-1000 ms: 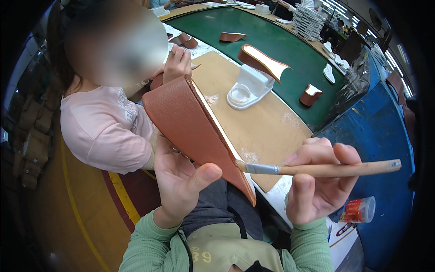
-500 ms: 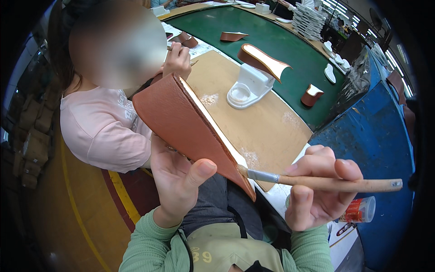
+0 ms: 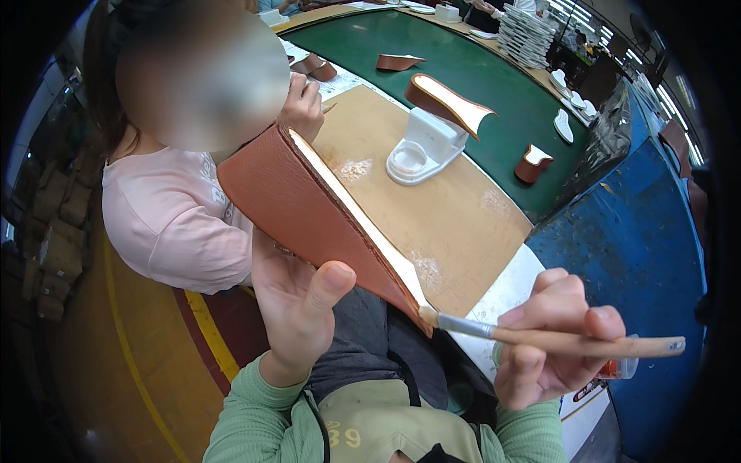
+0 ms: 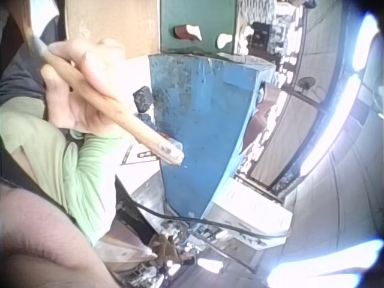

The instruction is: The person applies glue to the edges of brown shoe parts using a brush, repeatedly dipping the brush into a white container. They handle multiple shoe parts one at a time, turning them to coat different edges, and place finished pieces on the table.

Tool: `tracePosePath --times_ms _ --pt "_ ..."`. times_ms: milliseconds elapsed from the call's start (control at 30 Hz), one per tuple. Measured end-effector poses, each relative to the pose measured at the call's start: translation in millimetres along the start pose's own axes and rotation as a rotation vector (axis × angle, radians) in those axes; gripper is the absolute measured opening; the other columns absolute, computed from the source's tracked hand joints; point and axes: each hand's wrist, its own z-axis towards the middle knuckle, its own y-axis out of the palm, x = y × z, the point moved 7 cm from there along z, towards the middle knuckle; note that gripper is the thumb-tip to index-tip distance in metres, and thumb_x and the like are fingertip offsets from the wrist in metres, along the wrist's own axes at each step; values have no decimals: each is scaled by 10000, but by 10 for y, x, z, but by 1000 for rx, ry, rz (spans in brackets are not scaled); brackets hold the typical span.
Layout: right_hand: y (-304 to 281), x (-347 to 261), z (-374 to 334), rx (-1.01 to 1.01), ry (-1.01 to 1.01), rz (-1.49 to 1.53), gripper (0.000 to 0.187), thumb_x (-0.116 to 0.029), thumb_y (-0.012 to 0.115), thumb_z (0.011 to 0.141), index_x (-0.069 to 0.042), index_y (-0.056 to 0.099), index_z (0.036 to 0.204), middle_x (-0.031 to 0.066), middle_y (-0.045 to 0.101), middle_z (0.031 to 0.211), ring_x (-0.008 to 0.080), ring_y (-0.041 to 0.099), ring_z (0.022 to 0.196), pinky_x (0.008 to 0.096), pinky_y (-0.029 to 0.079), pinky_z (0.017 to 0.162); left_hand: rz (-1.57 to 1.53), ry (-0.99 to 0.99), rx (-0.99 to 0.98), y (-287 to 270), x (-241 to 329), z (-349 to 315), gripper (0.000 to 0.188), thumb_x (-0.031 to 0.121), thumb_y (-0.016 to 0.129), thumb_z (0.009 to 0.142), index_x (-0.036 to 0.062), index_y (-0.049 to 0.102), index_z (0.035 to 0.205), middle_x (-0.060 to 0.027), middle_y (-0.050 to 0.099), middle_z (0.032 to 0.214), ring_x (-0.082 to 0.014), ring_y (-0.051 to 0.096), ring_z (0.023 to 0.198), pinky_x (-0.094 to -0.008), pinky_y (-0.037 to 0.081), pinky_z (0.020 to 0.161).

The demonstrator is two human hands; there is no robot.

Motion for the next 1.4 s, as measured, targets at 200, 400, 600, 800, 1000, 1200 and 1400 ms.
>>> tracePosePath --times_ms 200,400,600,800,1000,1200,1400 --pt "44 79 47 41 -43 9 513 -50 667 773 -81 340 1168 144 635 737 159 557 585 311 348 596 -25 -37 2 50 -34 -40 742 144 734 728 -15 268 1284 -88 444 1157 -145 465 1047 -295 386 912" --pt "60 52 60 -18 -75 47 535 -26 667 758 -88 339 1176 158 634 745 162 546 555 309 347 569 -23 -20 38 36 -24 -37 741 149 722 743 -21 251 1289 -92 436 1161 -150 455 1059 -302 369 930" --pt "45 39 -16 -56 -53 -12 550 -60 666 761 -138 330 1190 129 634 760 156 495 508 315 332 557 -28 -26 50 16 -66 -23 744 156 711 756 -37 229 1288 -102 430 1155 -152 445 1064 -303 360 934" --pt "60 2 -83 -73 -96 -194 539 -253 608 849 -189 269 1262 40 608 736 143 422 610 328 311 620 -28 -63 59 -8 -121 -9 742 178 703 770 -36 221 1292 -94 417 1136 -154 450 1045 -295 368 921" --pt "-2 -18 -119 -23 -124 -53 619 -45 741 684 -153 354 1154 125 645 769 134 436 495 284 269 502 -92 -133 48 13 -154 -5 720 176 675 799 -1 197 1308 -105 413 1142 -171 485 1041 -311 442 867" --pt "-89 -38 -123 -14 -120 -70 599 -68 728 713 -152 337 1159 105 649 788 140 446 530 283 302 537 -157 -186 42 37 -167 15 622 124 630 827 35 224 1290 -110 437 1156 -197 519 1049 -356 475 871" --pt "-40 8 -32 -11 -136 -93 530 -86 708 742 -144 345 1123 115 648 804 147 476 557 300 322 547 -161 -216 -10 115 -197 -1 590 121 623 831 38 240 1273 -105 443 1150 -193 527 1039 -353 480 866"
